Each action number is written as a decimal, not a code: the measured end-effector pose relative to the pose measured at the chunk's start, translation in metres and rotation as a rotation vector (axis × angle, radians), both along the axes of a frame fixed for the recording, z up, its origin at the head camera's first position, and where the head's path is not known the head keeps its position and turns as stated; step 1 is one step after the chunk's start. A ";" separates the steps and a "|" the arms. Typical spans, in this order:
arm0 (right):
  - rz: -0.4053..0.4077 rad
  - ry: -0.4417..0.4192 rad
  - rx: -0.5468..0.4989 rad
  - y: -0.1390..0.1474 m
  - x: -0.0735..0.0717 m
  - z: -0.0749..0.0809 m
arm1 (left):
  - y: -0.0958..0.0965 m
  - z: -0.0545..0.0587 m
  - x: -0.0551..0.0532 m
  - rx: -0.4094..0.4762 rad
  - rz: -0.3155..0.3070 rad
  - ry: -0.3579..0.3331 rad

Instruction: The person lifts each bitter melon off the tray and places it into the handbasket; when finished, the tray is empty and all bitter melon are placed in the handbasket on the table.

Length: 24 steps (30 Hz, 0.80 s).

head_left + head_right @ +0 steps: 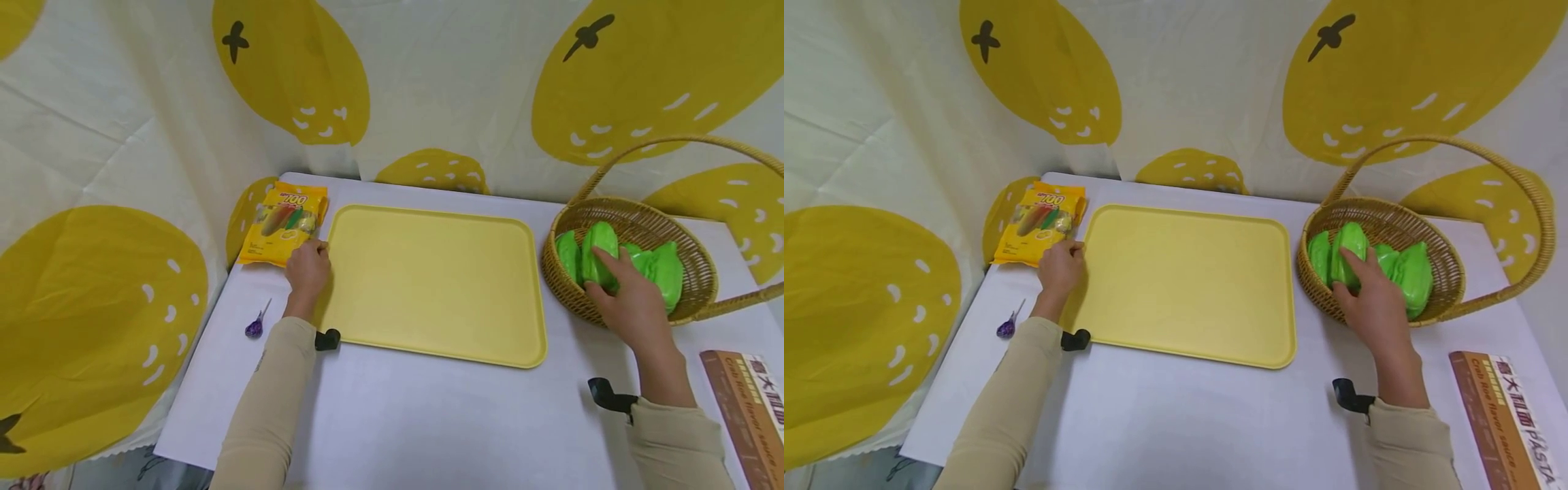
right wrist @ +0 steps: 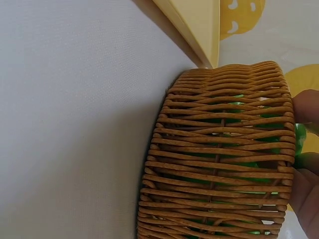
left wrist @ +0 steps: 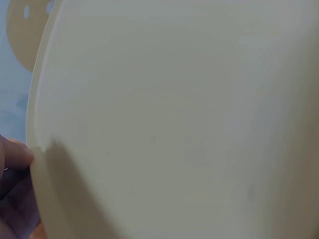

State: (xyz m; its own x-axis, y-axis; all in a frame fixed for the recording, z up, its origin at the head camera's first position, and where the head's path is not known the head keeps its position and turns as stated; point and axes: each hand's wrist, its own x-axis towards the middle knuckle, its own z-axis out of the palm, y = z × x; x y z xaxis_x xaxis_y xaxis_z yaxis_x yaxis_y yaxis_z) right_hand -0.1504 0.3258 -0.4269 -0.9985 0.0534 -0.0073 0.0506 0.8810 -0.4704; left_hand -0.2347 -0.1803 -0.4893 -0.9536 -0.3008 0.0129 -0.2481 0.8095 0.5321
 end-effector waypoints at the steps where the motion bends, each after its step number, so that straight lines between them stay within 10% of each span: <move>1: 0.001 0.004 0.002 -0.001 0.000 0.000 | 0.000 0.000 0.000 0.000 -0.001 0.002; 24: 0.014 -0.015 0.054 -0.004 -0.001 0.000 | -0.002 -0.002 -0.001 -0.009 -0.002 0.013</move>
State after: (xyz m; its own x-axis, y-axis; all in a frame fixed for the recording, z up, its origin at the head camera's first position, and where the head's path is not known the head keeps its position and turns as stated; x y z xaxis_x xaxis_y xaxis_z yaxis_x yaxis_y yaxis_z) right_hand -0.1511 0.3219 -0.4267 -0.9990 0.0404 -0.0193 0.0448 0.9056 -0.4218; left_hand -0.2357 -0.1819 -0.4914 -0.9540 -0.2986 0.0277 -0.2397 0.8147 0.5281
